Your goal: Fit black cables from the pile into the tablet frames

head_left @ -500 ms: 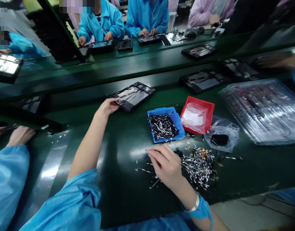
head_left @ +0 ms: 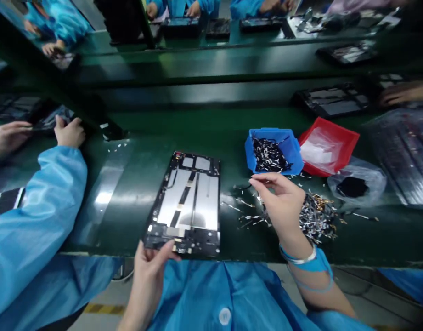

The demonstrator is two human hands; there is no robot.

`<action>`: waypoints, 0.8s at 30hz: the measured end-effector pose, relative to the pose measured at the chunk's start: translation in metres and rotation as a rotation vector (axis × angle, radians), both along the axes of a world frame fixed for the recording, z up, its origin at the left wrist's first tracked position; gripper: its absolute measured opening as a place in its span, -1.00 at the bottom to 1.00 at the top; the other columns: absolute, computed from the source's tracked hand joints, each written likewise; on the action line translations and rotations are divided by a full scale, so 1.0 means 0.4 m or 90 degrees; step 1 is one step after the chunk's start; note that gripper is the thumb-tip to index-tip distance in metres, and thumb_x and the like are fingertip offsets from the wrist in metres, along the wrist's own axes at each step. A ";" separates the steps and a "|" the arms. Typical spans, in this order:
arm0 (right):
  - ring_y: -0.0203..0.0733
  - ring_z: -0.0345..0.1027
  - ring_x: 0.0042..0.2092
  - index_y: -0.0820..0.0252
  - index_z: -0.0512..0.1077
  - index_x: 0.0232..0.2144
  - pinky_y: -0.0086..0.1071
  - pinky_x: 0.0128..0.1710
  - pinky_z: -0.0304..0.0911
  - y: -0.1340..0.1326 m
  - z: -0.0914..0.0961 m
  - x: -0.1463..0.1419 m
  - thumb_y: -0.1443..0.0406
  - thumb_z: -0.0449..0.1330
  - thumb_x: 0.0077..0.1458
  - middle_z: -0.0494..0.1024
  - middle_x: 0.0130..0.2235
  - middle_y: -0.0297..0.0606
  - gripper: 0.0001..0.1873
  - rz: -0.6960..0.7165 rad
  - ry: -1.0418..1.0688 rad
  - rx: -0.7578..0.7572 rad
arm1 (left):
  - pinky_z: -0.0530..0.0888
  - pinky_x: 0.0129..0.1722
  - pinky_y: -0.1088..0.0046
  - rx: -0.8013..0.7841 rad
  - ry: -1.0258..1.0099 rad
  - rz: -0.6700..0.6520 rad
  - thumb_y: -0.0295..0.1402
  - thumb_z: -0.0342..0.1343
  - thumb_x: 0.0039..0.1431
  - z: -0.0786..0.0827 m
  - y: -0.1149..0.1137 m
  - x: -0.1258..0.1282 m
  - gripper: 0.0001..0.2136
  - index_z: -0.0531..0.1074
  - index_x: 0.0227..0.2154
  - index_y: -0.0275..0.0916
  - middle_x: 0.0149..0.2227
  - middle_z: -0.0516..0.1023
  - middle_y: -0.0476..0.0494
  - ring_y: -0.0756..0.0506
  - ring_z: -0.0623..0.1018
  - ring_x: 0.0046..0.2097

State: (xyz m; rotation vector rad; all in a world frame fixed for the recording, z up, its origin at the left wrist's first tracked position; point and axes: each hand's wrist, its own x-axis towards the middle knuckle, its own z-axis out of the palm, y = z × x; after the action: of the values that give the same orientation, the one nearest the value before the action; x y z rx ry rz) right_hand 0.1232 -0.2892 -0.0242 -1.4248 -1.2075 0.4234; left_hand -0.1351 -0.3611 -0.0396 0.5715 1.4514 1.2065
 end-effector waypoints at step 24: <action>-0.35 0.39 -0.43 0.20 0.50 -0.46 -0.43 -0.43 0.32 0.033 -0.060 -0.283 0.38 0.27 -0.10 0.56 -0.46 -0.35 -0.95 0.304 0.023 -0.332 | 0.38 -0.12 0.26 0.573 0.784 -0.493 -0.32 0.02 0.24 -0.086 0.052 -0.117 -0.64 0.36 0.06 -0.36 0.07 0.44 -0.44 -0.28 0.45 0.06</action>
State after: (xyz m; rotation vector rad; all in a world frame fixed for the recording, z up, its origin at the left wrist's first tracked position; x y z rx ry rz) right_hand 0.0101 -0.2761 -0.0483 -1.5367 -1.4737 1.1558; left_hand -0.1819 -0.3402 -0.0740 2.5462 1.2279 0.7607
